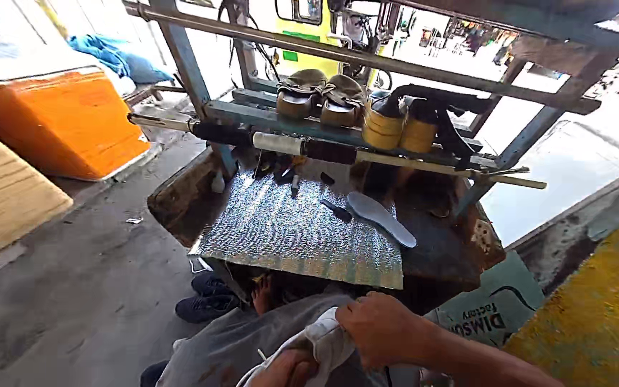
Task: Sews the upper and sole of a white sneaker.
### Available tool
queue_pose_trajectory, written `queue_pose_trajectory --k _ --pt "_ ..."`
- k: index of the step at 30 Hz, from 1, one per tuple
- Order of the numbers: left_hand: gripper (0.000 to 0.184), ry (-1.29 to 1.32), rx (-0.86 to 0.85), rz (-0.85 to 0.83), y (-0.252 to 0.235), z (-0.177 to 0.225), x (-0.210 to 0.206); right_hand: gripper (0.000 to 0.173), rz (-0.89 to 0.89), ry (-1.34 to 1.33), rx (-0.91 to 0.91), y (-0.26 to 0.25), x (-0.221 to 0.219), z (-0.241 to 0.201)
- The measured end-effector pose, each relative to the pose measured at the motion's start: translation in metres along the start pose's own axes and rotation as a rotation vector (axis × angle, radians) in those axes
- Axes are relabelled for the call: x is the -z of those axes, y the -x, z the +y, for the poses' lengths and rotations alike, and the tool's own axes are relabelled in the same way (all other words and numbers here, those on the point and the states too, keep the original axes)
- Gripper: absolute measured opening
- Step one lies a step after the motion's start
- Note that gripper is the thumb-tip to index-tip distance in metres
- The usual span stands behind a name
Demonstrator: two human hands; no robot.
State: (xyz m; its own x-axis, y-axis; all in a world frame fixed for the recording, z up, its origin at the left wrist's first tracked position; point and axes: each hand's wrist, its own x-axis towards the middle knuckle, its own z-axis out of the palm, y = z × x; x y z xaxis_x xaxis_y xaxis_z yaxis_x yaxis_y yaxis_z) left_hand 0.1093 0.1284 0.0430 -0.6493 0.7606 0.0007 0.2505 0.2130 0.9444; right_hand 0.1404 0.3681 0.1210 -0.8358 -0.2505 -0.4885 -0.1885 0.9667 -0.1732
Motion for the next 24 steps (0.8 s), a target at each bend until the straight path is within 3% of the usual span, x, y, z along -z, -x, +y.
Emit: queue_pose_trajectory --k 2,4,8,11,16,20,24 --pt "0.026 -0.278 0.076 0.033 -0.014 -0.002 -0.024 0.033 0.028 -0.023 0.067 -0.002 -0.002 0.009" --pt "0.023 -0.348 0.067 0.095 -0.022 -0.008 -0.034 0.028 0.067 -0.037 0.110 -0.003 -0.006 0.016" --pt "0.015 -0.087 0.086 0.227 -0.031 -0.024 -0.039 0.022 0.148 -0.032 0.172 -0.003 -0.012 0.026" --pt "0.011 0.161 0.151 0.210 -0.035 -0.031 -0.040 0.022 0.173 -0.039 0.200 -0.005 -0.017 0.028" --pt "0.014 0.290 0.171 0.151 -0.042 -0.034 -0.034 0.025 0.197 -0.096 0.173 -0.006 -0.022 0.028" --pt "0.013 0.371 0.182 0.265 -0.038 -0.045 -0.043 0.018 0.227 -0.104 0.152 -0.005 -0.025 0.025" --pt "0.016 0.512 0.229 0.270 -0.034 -0.040 -0.042 0.013 0.303 -0.053 0.189 -0.006 -0.030 0.025"
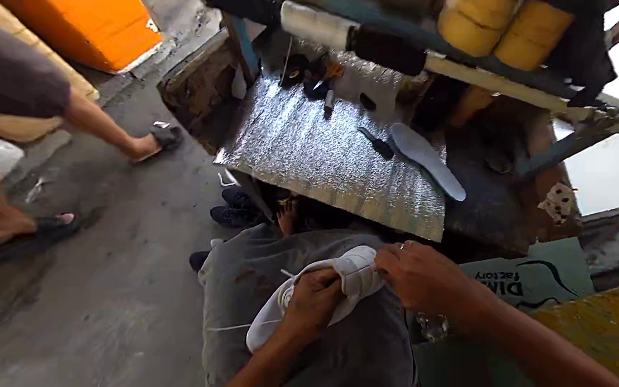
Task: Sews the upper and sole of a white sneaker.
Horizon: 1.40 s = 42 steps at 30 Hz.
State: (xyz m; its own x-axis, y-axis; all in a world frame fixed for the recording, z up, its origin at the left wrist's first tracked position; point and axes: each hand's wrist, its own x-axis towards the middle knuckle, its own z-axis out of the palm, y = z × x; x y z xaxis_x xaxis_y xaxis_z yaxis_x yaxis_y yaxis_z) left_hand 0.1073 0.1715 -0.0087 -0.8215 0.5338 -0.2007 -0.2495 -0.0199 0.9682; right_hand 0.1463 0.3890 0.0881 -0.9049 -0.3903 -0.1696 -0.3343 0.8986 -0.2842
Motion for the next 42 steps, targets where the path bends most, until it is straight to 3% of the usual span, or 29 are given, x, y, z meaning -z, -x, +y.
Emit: queue_pose_trajectory --k 5,8,12,15,20,26,28,32,36,38,40,42 --pt "0.017 -0.148 -0.019 -0.139 -0.003 0.009 0.007 0.012 0.018 -0.033 -0.011 -0.001 -0.003 -0.001" --pt "0.020 -0.327 0.061 -0.201 -0.006 0.017 0.011 0.015 -0.034 -0.076 -0.045 -0.001 -0.001 -0.002" --pt "0.021 -0.421 0.112 -0.273 -0.002 0.020 0.017 0.033 -0.193 -0.084 -0.054 -0.002 0.010 -0.004" --pt "0.022 -0.391 0.078 -0.279 -0.003 0.020 0.018 0.040 -0.082 0.052 -0.026 -0.006 0.004 -0.002" --pt "0.020 -0.238 -0.021 -0.195 -0.004 0.014 0.017 0.078 0.157 0.312 -0.131 0.001 0.008 0.012" --pt "0.017 -0.058 -0.242 -0.174 0.003 -0.003 0.019 0.085 0.272 0.262 -0.421 0.040 0.024 0.056" --pt "0.019 -0.111 -0.269 -0.217 0.002 -0.005 0.020 0.085 0.176 0.095 -0.443 0.051 0.011 0.054" --pt "0.020 -0.157 -0.250 -0.248 -0.001 -0.005 0.019 0.082 0.051 -0.401 -0.240 0.065 -0.040 0.042" --pt "0.018 -0.190 -0.216 -0.190 0.002 -0.007 0.016 0.051 0.246 -0.983 0.029 0.069 -0.067 0.034" --pt "0.018 -0.204 -0.214 -0.194 0.002 -0.007 0.016 0.030 0.441 -0.970 0.051 0.065 -0.066 0.024" --pt "0.018 -0.216 -0.220 -0.204 0.001 -0.007 0.016 0.011 0.600 -0.770 -0.029 0.057 -0.065 0.013" --pt "0.018 -0.235 -0.240 -0.205 0.001 -0.007 0.015 0.020 0.664 -0.549 -0.095 0.044 -0.065 0.003"
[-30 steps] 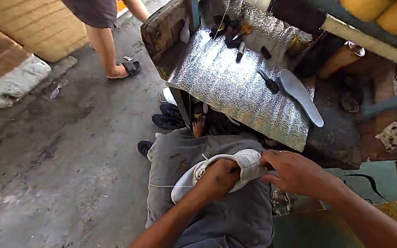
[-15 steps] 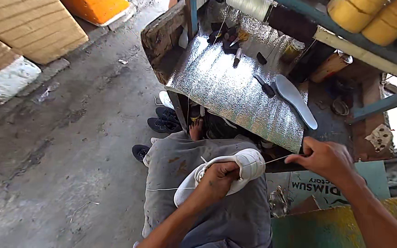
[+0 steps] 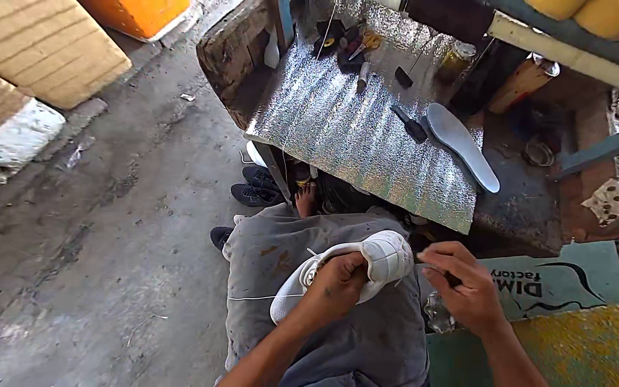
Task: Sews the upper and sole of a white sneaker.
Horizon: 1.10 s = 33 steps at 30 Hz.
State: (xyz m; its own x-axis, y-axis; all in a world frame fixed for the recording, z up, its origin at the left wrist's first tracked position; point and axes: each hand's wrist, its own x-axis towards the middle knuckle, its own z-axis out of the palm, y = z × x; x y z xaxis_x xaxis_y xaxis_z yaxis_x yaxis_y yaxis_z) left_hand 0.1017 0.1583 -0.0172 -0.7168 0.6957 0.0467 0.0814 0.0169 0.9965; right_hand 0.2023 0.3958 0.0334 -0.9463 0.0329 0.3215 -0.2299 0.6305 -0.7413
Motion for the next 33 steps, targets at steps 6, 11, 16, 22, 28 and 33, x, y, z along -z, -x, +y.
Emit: queue_pose_trajectory --k 6,11,16,22,28,33 --pt "0.020 -0.007 -0.021 -0.031 -0.001 0.001 0.002 0.023 0.220 0.552 0.093 -0.020 -0.013 0.001" --pt "0.021 0.031 -0.054 -0.033 0.002 -0.005 0.004 0.010 0.218 -0.345 -0.246 -0.020 -0.008 -0.005" --pt "0.021 0.046 -0.055 -0.041 0.005 -0.006 0.005 0.026 0.088 -0.917 -0.176 -0.003 0.017 0.024" --pt "0.021 0.036 -0.049 -0.056 0.005 -0.006 0.002 0.027 -0.031 0.072 -0.412 -0.021 -0.027 0.019" --pt "0.022 0.061 -0.065 -0.034 0.007 -0.008 0.007 0.015 0.021 -0.229 -0.091 0.015 0.019 0.039" --pt "0.022 0.037 -0.063 -0.022 0.010 -0.007 0.010 0.018 -0.092 0.041 -0.795 0.142 0.039 0.150"
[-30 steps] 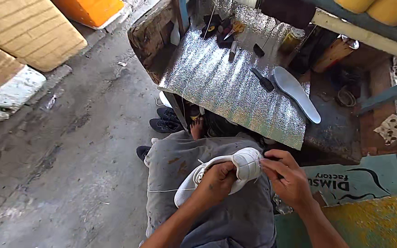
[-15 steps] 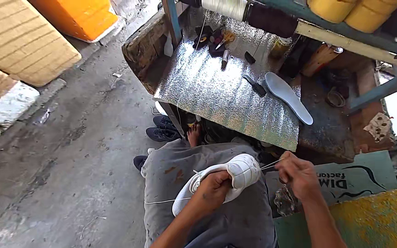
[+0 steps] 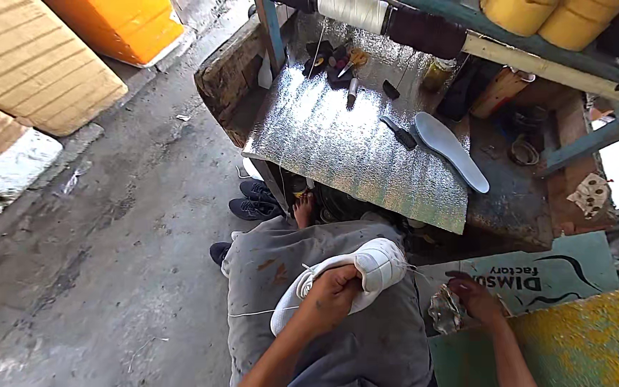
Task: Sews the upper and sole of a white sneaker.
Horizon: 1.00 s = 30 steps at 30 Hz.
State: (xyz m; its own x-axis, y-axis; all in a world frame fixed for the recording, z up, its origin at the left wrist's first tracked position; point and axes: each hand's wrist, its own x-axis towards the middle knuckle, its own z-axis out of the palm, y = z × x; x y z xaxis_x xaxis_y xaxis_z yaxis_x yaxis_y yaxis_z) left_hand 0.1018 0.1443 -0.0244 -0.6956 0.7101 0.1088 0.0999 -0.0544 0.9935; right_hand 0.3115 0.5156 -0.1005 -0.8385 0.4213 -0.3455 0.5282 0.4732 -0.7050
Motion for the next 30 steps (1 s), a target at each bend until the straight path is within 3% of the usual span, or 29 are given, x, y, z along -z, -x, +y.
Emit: queue_pose_trajectory --k 2,3,5,7,9,10,12,15,17,21,23,26,27,30 --pt "0.022 0.004 -0.014 -0.006 0.000 0.000 -0.001 0.025 0.010 0.225 -0.301 -0.003 -0.010 0.055" --pt "0.022 -0.001 -0.020 -0.005 -0.001 0.000 -0.001 0.031 0.068 0.254 -0.323 -0.006 -0.015 0.053" --pt "0.022 -0.004 -0.016 -0.001 0.001 0.000 -0.003 0.041 0.198 0.132 -0.150 -0.001 -0.027 -0.007" --pt "0.022 -0.001 -0.014 -0.003 -0.002 0.000 -0.004 0.047 0.285 -0.033 0.169 0.004 -0.037 -0.091" --pt "0.022 -0.021 -0.019 -0.006 -0.003 0.001 -0.007 0.059 0.176 -0.165 0.499 0.005 -0.043 -0.161" --pt "0.022 -0.078 -0.025 0.002 -0.002 0.004 -0.007 0.064 0.113 -0.110 0.580 0.004 -0.045 -0.186" --pt "0.025 -0.353 -0.093 0.065 0.007 0.020 -0.005 0.062 0.060 0.082 0.596 -0.002 -0.046 -0.213" --pt "0.039 -0.776 -0.191 0.224 0.044 0.052 0.017 0.062 0.014 0.192 0.545 -0.009 -0.044 -0.219" --pt "0.040 -0.930 -0.119 0.299 0.079 0.060 0.046 0.065 0.000 0.220 0.525 -0.006 -0.043 -0.219" --pt "0.040 -1.102 0.083 0.263 0.123 0.046 0.103 0.068 0.041 0.274 0.456 0.007 -0.043 -0.226" --pt "0.029 -0.988 0.096 0.198 0.124 0.051 0.101 0.058 0.107 0.329 0.420 0.017 -0.037 -0.234" --pt "0.021 -0.505 -0.070 -0.018 0.107 0.059 0.089 0.031 0.217 0.281 0.424 0.019 -0.023 -0.235" --pt "0.024 -0.312 -0.155 -0.117 0.097 0.058 0.086 0.028 0.173 0.151 0.432 0.018 -0.017 -0.234" --pt "0.033 0.251 -0.308 -0.322 0.067 0.059 0.075 0.027 -0.193 -0.665 0.534 0.011 -0.010 -0.229"
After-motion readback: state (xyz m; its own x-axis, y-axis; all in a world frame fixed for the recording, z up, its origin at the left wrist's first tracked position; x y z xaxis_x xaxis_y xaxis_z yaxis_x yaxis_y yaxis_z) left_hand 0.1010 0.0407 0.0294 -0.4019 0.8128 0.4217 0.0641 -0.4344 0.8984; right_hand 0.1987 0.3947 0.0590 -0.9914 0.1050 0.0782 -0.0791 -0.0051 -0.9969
